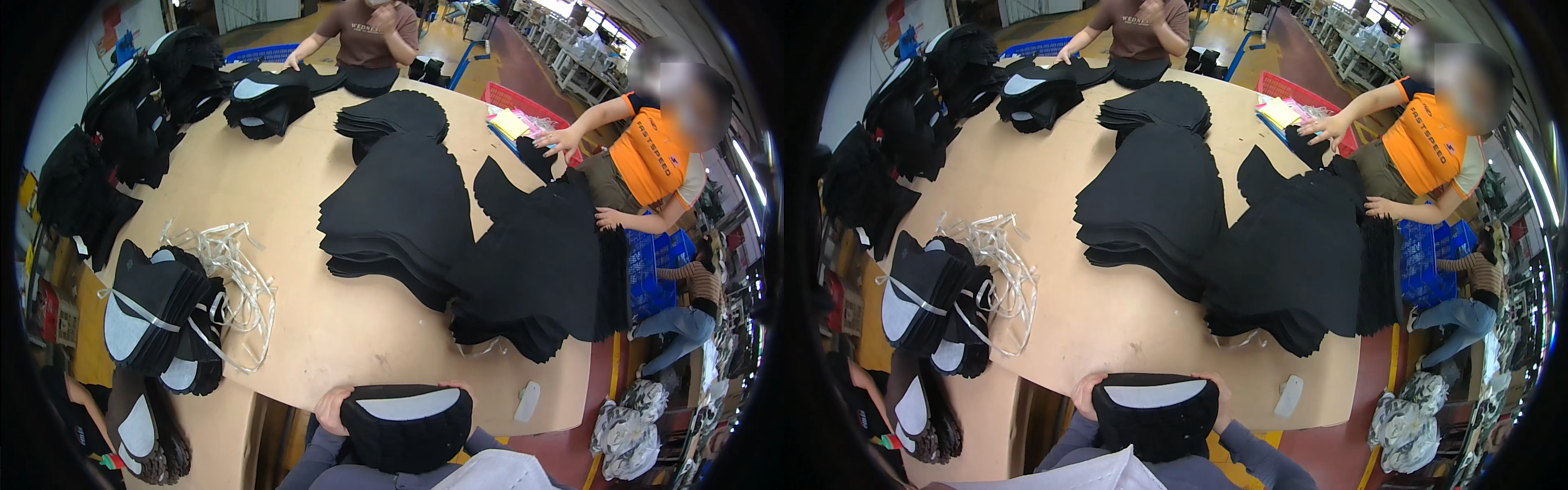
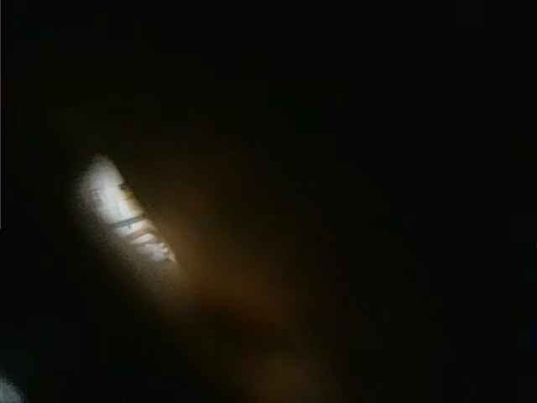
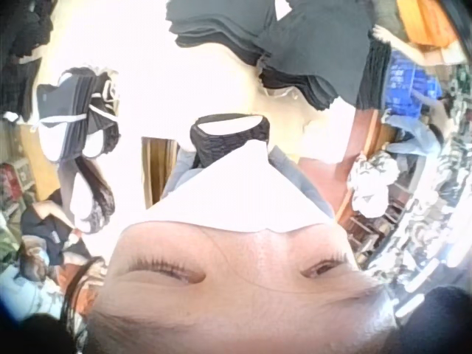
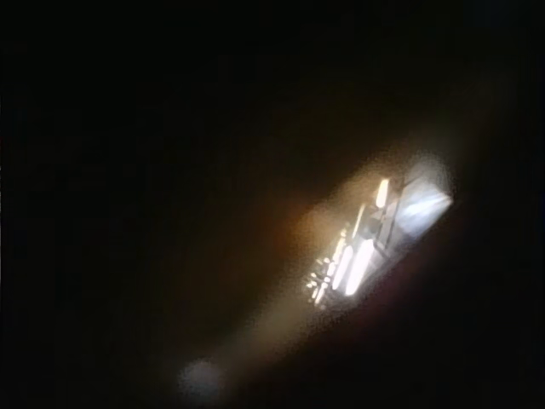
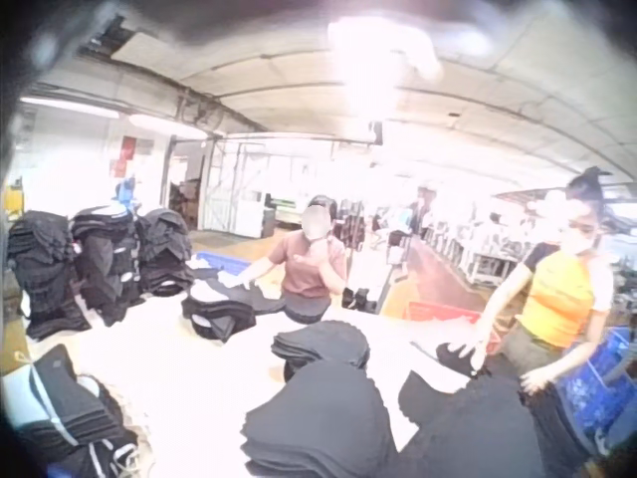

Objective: The person assembles footwear parts by hand at a workbench. They pick up black insoles and white inserts, align them, and tie them together with white elastic bands. The finished units are stacked on the table. Coworkers are visible in the background performing similar tasks.

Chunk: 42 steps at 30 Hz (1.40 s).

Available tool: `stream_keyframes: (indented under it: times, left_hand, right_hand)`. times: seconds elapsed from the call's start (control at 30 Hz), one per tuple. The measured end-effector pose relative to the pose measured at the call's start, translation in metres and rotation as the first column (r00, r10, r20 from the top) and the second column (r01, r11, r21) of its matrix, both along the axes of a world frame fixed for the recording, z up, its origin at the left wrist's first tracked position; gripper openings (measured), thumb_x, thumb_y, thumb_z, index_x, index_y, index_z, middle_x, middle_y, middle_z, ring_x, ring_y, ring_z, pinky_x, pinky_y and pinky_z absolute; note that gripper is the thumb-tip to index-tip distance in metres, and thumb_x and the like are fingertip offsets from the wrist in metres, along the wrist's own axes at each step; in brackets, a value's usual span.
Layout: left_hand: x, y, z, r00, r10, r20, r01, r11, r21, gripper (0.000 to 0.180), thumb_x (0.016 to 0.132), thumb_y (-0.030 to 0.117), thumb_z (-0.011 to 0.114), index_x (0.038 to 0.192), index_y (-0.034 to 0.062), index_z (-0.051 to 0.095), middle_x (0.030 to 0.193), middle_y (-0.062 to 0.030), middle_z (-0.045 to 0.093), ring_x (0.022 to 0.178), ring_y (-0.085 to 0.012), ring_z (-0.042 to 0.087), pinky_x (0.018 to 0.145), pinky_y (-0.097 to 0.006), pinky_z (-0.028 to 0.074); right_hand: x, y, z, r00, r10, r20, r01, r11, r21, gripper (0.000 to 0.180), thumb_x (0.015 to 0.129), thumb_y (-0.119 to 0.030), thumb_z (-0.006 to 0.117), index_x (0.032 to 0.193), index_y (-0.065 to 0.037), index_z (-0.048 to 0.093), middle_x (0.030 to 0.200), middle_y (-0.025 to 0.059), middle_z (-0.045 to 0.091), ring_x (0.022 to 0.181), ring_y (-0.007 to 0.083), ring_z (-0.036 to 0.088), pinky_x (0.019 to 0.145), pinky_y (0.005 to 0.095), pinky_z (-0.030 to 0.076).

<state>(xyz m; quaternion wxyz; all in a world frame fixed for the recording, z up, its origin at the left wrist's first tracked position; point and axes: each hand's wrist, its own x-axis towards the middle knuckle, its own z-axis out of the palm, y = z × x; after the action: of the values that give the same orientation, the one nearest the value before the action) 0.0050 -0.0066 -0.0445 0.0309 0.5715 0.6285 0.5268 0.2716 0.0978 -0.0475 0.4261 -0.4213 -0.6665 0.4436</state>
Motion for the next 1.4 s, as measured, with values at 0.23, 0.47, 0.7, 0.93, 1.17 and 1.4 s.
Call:
stream_keyframes:
  times: [0.23,0.47,0.7,0.93,1.17,1.4]
  left_hand:
    - [-0.002,0.001,0.004,0.999,0.011,0.039,-0.008,0.997,-0.08,0.044,0.077,0.03,0.07,0.104,-0.0025,0.06,0.094,-0.0198,0.067,0.086,-0.0381,0.066,0.078,-0.042,0.052]
    - [-0.032,0.01,0.035,0.964,-0.237,0.118,0.253,0.955,-0.154,0.05,0.066,0.012,0.08,0.113,0.0,0.066,0.123,-0.0199,0.062,0.11,-0.0365,0.062,0.099,-0.043,0.046]
    - [0.003,0.022,0.043,0.879,-0.167,0.448,0.21,0.977,-0.047,0.053,0.072,0.004,0.077,0.121,-0.0017,0.056,0.111,-0.013,0.064,0.105,-0.0207,0.061,0.095,-0.033,0.048]
    - [-0.035,0.029,0.047,0.768,-0.322,0.554,0.464,0.875,-0.136,0.044,0.07,0.009,0.08,0.109,0.0,0.06,0.096,-0.0094,0.06,0.092,-0.0214,0.061,0.086,-0.032,0.048]
    - [-0.03,0.025,0.052,0.832,-0.409,0.374,0.493,0.855,-0.16,0.029,0.074,0.006,0.075,0.098,-0.0028,0.062,0.086,-0.0085,0.052,0.081,-0.0198,0.057,0.078,-0.03,0.046]
    - [-0.027,0.005,0.089,0.806,-0.404,0.433,0.512,0.842,-0.167,0.049,0.07,0.017,0.084,0.112,-0.0005,0.066,0.104,-0.0081,0.066,0.098,-0.0166,0.062,0.091,-0.029,0.048]
  right_hand:
    - [-0.009,-0.006,0.032,0.976,-0.058,0.21,0.062,0.998,-0.013,0.022,0.085,-0.002,0.058,0.106,-0.003,0.059,0.099,0.0095,0.065,0.095,0.0202,0.063,0.086,0.0309,0.051]
    - [0.0,0.011,-0.015,0.912,0.012,-0.411,-0.182,0.908,-0.376,0.05,0.071,0.0,0.077,0.115,-0.003,0.053,0.109,0.0103,0.064,0.103,0.0212,0.062,0.095,0.0336,0.047]
    - [-0.027,0.019,0.072,0.998,0.055,-0.011,-0.053,0.986,0.156,0.082,0.049,-0.02,0.096,0.117,-0.001,0.055,0.104,0.0147,0.067,0.1,0.029,0.067,0.089,0.037,0.052]
    - [-0.023,0.022,0.068,0.991,0.136,-0.019,-0.123,0.939,0.32,0.053,0.069,-0.006,0.08,0.115,0.0,0.055,0.102,0.0162,0.067,0.095,0.0287,0.068,0.083,0.0348,0.052]
    - [-0.021,0.029,0.024,0.818,0.05,-0.573,-0.28,0.905,-0.32,0.049,0.075,0.0,0.075,0.122,0.0,0.057,0.114,0.0134,0.066,0.102,0.0216,0.065,0.091,0.0335,0.05]
    - [-0.011,0.011,0.089,0.944,0.326,-0.062,-0.327,0.945,-0.009,0.062,0.069,-0.014,0.086,0.122,0.005,0.059,0.113,0.0127,0.068,0.102,0.0205,0.064,0.093,0.0334,0.049]
